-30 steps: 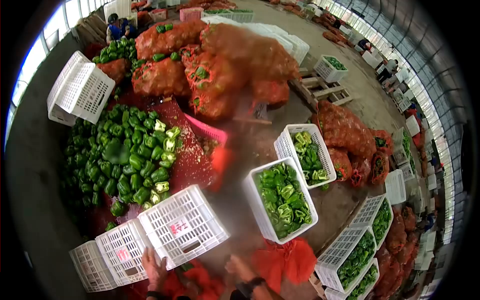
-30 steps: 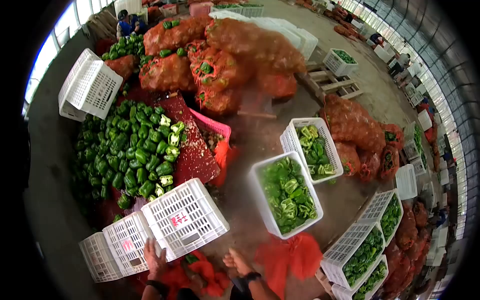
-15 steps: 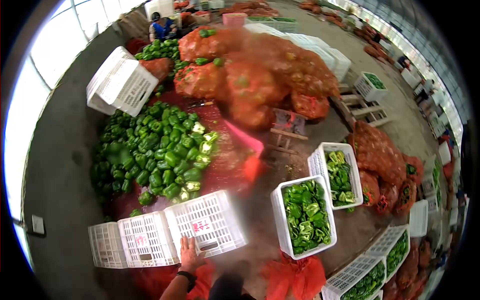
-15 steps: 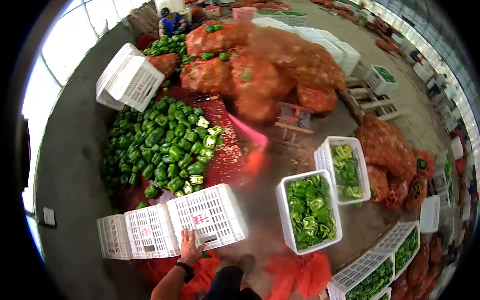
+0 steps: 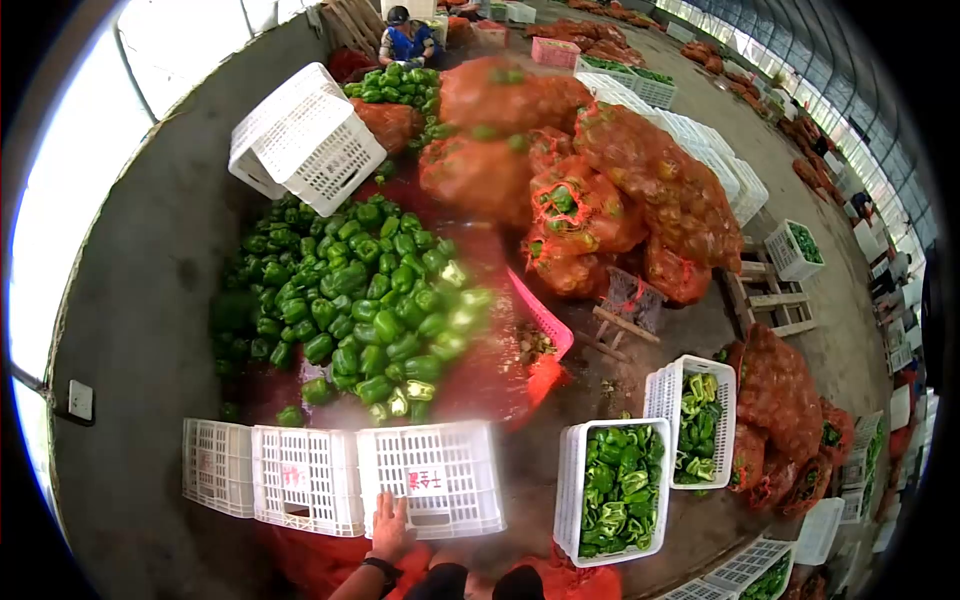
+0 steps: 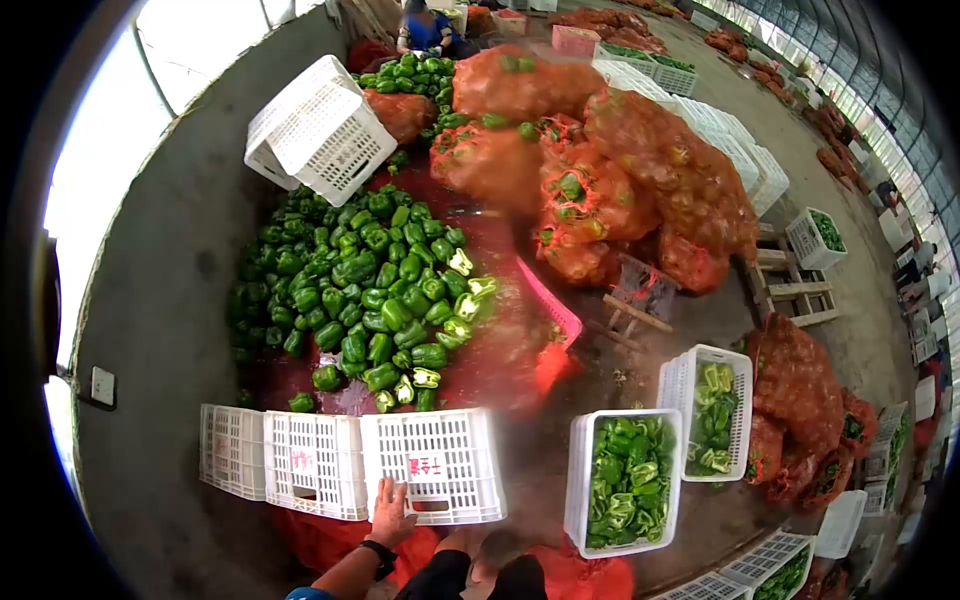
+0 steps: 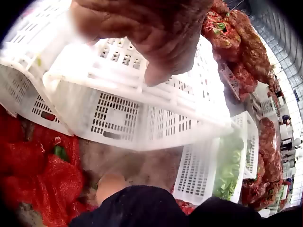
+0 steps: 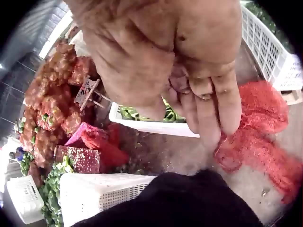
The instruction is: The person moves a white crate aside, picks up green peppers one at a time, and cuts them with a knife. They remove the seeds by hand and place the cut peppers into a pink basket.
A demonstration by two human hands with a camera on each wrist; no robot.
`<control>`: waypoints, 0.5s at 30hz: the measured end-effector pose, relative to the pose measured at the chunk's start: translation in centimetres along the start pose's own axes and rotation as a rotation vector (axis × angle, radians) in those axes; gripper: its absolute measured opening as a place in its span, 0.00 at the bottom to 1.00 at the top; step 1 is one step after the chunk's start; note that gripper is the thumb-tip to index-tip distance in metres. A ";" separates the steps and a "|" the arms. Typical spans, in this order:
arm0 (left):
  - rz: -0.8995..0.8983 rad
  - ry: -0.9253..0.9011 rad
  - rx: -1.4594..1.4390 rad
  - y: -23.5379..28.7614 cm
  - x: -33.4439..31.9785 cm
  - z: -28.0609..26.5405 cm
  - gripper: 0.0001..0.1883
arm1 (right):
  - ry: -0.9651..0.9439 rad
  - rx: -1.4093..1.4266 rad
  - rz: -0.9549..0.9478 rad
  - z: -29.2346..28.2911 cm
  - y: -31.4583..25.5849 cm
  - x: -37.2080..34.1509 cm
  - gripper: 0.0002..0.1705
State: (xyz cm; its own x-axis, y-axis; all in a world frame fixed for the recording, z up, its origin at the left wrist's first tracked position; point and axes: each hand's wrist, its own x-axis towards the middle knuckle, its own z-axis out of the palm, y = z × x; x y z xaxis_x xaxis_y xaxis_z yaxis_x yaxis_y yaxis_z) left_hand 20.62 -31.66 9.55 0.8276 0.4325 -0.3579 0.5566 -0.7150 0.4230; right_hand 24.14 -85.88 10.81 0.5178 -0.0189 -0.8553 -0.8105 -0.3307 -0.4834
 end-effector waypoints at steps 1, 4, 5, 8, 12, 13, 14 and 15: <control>0.008 -0.002 -0.015 0.2 -0.1 0.0 0.46 | -0.002 -0.011 -0.003 0.0 -1.2 0.0 0.20; 0.061 0.052 -0.076 -0.7 0.0 1.0 0.43 | -0.015 -0.034 0.004 -0.4 -4.1 0.2 0.20; -0.033 0.031 -0.147 0.9 0.3 -0.3 0.39 | -0.019 -0.041 0.012 -0.8 -4.6 0.2 0.20; -0.101 0.028 -0.211 1.5 0.9 -0.6 0.38 | -0.016 -0.056 0.043 -2.4 -6.0 0.6 0.20; -0.097 0.070 -0.230 0.9 1.4 0.0 0.38 | -0.006 -0.065 0.072 -6.7 -7.2 1.3 0.20; 0.050 0.158 -0.174 -0.3 1.8 0.6 0.35 | 0.002 -0.065 0.072 -7.9 -7.4 1.4 0.20; -0.196 0.044 -0.239 1.6 2.6 -1.0 0.37 | 0.012 -0.067 0.071 -9.2 -7.7 1.7 0.20; -0.171 0.168 -0.143 -3.6 3.3 2.7 0.41 | 0.019 -0.076 0.071 -10.4 -8.2 1.9 0.21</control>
State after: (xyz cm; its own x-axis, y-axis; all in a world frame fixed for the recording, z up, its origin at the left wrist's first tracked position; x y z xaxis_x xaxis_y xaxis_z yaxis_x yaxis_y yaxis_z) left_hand 21.20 -29.18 4.58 0.7147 0.6337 -0.2961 0.6838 -0.5441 0.4861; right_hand 34.59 -93.00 15.10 0.4655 -0.0625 -0.8828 -0.8228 -0.3981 -0.4056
